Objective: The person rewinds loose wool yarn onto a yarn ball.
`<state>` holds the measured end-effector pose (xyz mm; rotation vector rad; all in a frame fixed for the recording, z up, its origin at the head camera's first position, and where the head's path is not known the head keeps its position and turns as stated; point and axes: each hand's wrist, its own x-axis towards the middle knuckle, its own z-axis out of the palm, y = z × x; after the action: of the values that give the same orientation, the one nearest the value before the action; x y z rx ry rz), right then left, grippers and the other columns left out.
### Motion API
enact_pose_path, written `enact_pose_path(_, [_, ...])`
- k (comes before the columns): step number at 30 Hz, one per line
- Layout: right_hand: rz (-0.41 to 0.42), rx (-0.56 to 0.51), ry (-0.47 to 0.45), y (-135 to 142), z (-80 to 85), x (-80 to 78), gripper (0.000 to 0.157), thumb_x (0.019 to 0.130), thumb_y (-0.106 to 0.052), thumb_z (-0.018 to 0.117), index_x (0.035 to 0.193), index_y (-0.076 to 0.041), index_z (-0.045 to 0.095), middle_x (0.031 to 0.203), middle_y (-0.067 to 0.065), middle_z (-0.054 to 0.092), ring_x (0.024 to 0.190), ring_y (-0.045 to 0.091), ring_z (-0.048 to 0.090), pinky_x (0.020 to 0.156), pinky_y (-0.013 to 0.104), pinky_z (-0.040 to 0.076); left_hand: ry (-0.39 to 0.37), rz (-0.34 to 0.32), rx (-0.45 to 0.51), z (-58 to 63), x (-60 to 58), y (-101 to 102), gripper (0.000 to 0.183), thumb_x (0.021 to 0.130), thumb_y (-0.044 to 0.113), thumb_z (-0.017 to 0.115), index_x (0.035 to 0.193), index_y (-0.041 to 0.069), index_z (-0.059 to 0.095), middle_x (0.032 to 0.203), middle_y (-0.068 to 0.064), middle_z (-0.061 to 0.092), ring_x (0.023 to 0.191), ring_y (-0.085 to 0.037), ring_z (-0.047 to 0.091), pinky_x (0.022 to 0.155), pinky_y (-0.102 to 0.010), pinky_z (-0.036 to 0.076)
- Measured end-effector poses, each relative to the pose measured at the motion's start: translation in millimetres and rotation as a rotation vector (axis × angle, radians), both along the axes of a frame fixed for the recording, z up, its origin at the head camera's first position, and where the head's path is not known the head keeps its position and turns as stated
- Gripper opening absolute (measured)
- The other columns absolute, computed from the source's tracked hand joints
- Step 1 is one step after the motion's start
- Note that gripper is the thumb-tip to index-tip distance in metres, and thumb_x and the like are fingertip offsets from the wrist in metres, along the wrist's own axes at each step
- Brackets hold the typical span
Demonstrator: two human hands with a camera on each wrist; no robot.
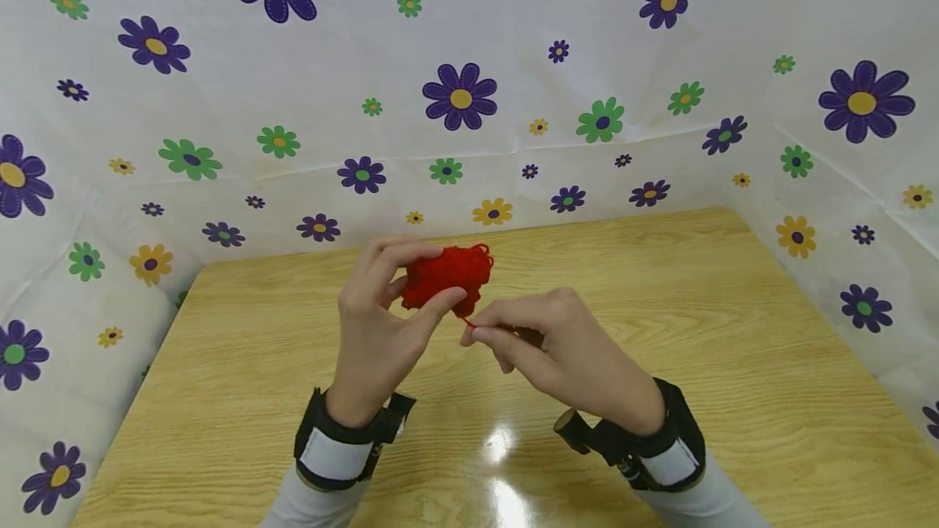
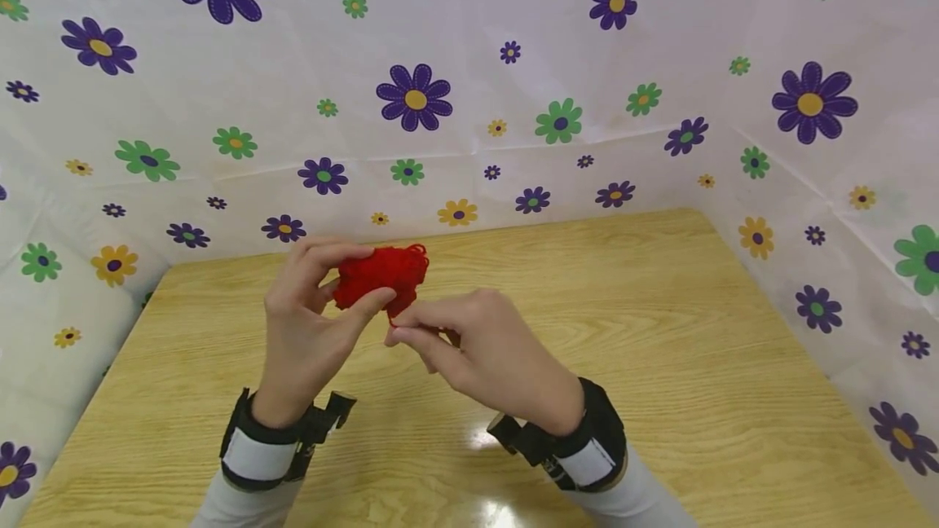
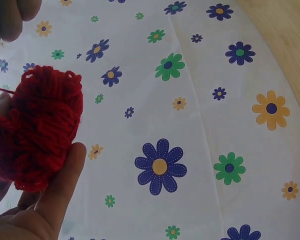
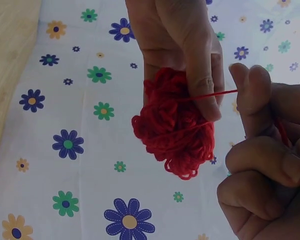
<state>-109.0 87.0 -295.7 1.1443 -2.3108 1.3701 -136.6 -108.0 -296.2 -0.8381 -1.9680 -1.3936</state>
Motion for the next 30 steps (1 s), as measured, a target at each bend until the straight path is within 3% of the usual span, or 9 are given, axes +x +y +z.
enact_pose_path(3, [-0.029, -0.031, 0.007, 2.1, 1.3, -1.2, 0.008, 0.089, -0.002, 0.067, 0.091, -0.007, 0.074, 0.06, 0.001, 0.06, 0.052, 0.005, 0.048, 0.04, 0.025, 0.044, -0.028, -0.061, -0.032, 10.1, 5.8, 0.1, 0.041, 0.065, -0.016, 0.081, 0.102, -0.012, 0.065, 0.1, -0.023, 0.06, 0.095, -0.024, 0.061, 0.067, -0.049, 0.062])
enact_pose_path(7, [-0.071, -0.049, -0.002, 5.5, 3.1, -2.1, 0.006, 0.089, -0.004, 0.068, 0.09, -0.007, 0.074, 0.063, 0.001, 0.063, 0.054, 0.007, 0.052, 0.042, 0.028, 0.05, -0.097, -0.163, -0.078, 14.1, 8.6, -1.3, 0.039, 0.066, -0.018, 0.079, 0.103, -0.012, 0.066, 0.101, -0.023, 0.061, 0.094, -0.026, 0.06, 0.068, -0.05, 0.062])
enact_pose_path(18, [-0.162, -0.115, 0.047, 10.3, 4.8, -6.7, 0.007, 0.085, 0.001, 0.071, 0.087, -0.005, 0.074, 0.073, 0.004, 0.072, 0.059, 0.008, 0.057, 0.042, 0.027, 0.046, -0.276, -0.322, -0.167, -6.7, -6.1, -13.6, 0.039, 0.074, -0.004, 0.079, 0.112, 0.002, 0.069, 0.109, -0.013, 0.063, 0.098, -0.021, 0.06, 0.07, -0.039, 0.063])
enact_pose_path(26, [-0.2, -0.141, 0.082, 9.8, 2.2, -9.7, 0.004, 0.083, -0.002, 0.074, 0.085, -0.005, 0.074, 0.07, 0.003, 0.07, 0.055, 0.011, 0.049, 0.044, 0.03, 0.041, -0.348, -0.45, -0.212, -3.6, -2.3, -15.3, 0.041, 0.074, 0.0, 0.081, 0.112, 0.007, 0.069, 0.11, -0.008, 0.064, 0.098, -0.02, 0.06, 0.071, -0.035, 0.063])
enact_pose_path(30, [-0.213, -0.15, 0.081, 9.1, 0.5, -10.9, 0.007, 0.081, 0.0, 0.076, 0.082, -0.007, 0.074, 0.068, 0.002, 0.068, 0.055, 0.011, 0.048, 0.044, 0.031, 0.041, -0.348, -0.508, -0.224, -2.0, 1.2, -15.8, 0.041, 0.074, 0.001, 0.082, 0.111, 0.008, 0.068, 0.108, -0.007, 0.065, 0.098, -0.02, 0.06, 0.076, -0.037, 0.062])
